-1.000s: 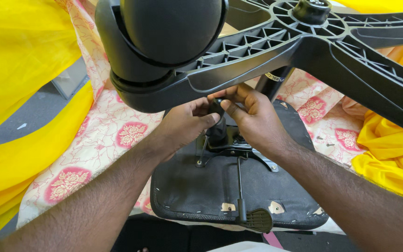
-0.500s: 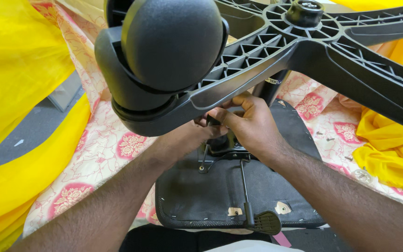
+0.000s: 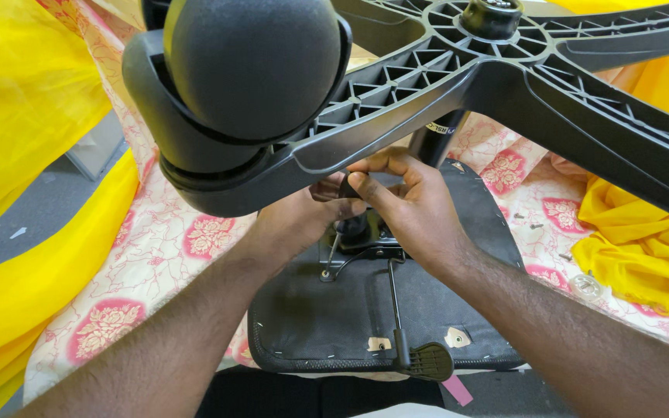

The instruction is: The person works on an upside-down office chair resting on a bed. They use a screwdriver on the seat plate screws, then hold and thread a black plastic gas-cylinder cover onto the chair's central column, twisting it repeatedly by hand and repositioning the chair base.

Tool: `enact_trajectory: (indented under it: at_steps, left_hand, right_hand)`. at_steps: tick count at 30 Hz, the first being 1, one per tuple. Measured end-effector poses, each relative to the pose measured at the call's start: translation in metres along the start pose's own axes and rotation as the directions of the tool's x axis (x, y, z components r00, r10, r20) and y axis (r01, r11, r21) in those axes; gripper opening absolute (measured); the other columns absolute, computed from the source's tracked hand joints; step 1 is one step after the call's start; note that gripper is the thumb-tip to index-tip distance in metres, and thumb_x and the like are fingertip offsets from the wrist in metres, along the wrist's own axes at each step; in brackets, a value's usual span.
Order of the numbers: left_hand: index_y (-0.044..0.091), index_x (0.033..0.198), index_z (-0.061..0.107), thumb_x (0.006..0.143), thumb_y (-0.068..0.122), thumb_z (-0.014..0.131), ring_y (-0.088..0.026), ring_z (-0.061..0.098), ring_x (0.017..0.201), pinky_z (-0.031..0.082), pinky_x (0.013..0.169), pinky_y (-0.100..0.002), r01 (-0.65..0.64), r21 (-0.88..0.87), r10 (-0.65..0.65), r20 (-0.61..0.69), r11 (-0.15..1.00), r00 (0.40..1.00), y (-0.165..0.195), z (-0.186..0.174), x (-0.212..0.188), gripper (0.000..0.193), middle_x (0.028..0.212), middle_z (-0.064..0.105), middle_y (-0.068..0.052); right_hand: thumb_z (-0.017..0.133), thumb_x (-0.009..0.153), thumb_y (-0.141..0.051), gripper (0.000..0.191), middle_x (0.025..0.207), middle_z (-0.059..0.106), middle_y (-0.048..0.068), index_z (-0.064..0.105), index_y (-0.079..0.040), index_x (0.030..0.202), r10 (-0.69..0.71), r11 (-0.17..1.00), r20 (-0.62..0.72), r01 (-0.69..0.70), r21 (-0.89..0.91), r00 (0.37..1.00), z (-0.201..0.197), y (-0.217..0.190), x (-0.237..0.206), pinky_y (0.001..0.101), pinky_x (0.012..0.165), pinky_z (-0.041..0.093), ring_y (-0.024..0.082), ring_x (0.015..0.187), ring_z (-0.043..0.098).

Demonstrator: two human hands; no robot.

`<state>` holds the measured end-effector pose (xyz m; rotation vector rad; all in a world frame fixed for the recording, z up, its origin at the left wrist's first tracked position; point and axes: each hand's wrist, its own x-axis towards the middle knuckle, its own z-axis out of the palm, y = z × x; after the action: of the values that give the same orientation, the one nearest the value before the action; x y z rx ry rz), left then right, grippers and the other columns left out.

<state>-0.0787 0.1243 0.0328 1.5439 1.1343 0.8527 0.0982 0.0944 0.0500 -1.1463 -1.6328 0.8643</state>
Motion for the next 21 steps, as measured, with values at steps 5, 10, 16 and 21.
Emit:
enact_trajectory:
  at_steps: [5, 10, 16, 21]
  left_hand:
    - [0.006, 0.107, 0.069, 0.078, 0.015, 0.085, -0.011, 0.072, 0.094, 0.059, 0.088, -0.029, -0.193, -0.122, 0.182, -0.098, 0.974, 0.978, -0.008, 0.020, 0.004, 0.035, 0.098, 0.074, 0.000]
    - [0.003, 0.109, 0.069, 0.087, 0.017, 0.082, -0.009, 0.068, 0.091, 0.055, 0.086, -0.026, -0.045, -0.134, 0.034, -0.081, 0.990, 0.996, -0.015, 0.016, 0.000, 0.029, 0.096, 0.072, -0.001]
    - [0.012, 0.131, 0.064, 0.090, 0.016, 0.069, -0.008, 0.063, 0.092, 0.052, 0.084, -0.026, -0.041, -0.208, 0.059, 0.082, 0.977, 0.995, -0.009, -0.001, -0.004, 0.041, 0.108, 0.074, 0.001]
    - [0.007, 0.125, 0.068, 0.086, 0.012, 0.076, -0.007, 0.066, 0.089, 0.055, 0.080, -0.024, -0.089, -0.137, 0.090, 0.005, 0.987, 0.996, -0.009, -0.007, -0.008, 0.040, 0.100, 0.073, -0.002]
  right_hand:
    - [0.076, 0.092, -0.019, 0.024, 0.102, 0.072, 0.005, 0.069, -0.003, 0.108, 0.018, 0.997, -0.058, -0.022, -0.076, 0.998, 0.005, -0.006, 0.001, 0.0284, 0.081, 0.061, 0.010, 0.092, 0.071]
    - [0.071, 0.096, -0.011, 0.018, 0.106, 0.072, 0.006, 0.068, -0.003, 0.112, -0.019, 1.000, -0.022, 0.020, 0.012, 1.000, 0.000, -0.003, 0.001, 0.0293, 0.090, 0.058, 0.012, 0.101, 0.071]
    - [0.056, 0.103, -0.003, 0.019, 0.120, 0.072, 0.008, 0.061, -0.003, 0.121, -0.046, 0.995, 0.089, 0.038, 0.091, 0.995, -0.002, 0.002, -0.003, 0.0300, 0.103, 0.054, 0.013, 0.118, 0.067]
    - [0.060, 0.103, -0.009, 0.021, 0.120, 0.070, 0.007, 0.061, -0.003, 0.123, -0.084, 0.973, 0.055, 0.070, 0.219, 0.995, 0.012, 0.004, -0.006, 0.0290, 0.099, 0.055, 0.012, 0.113, 0.066]
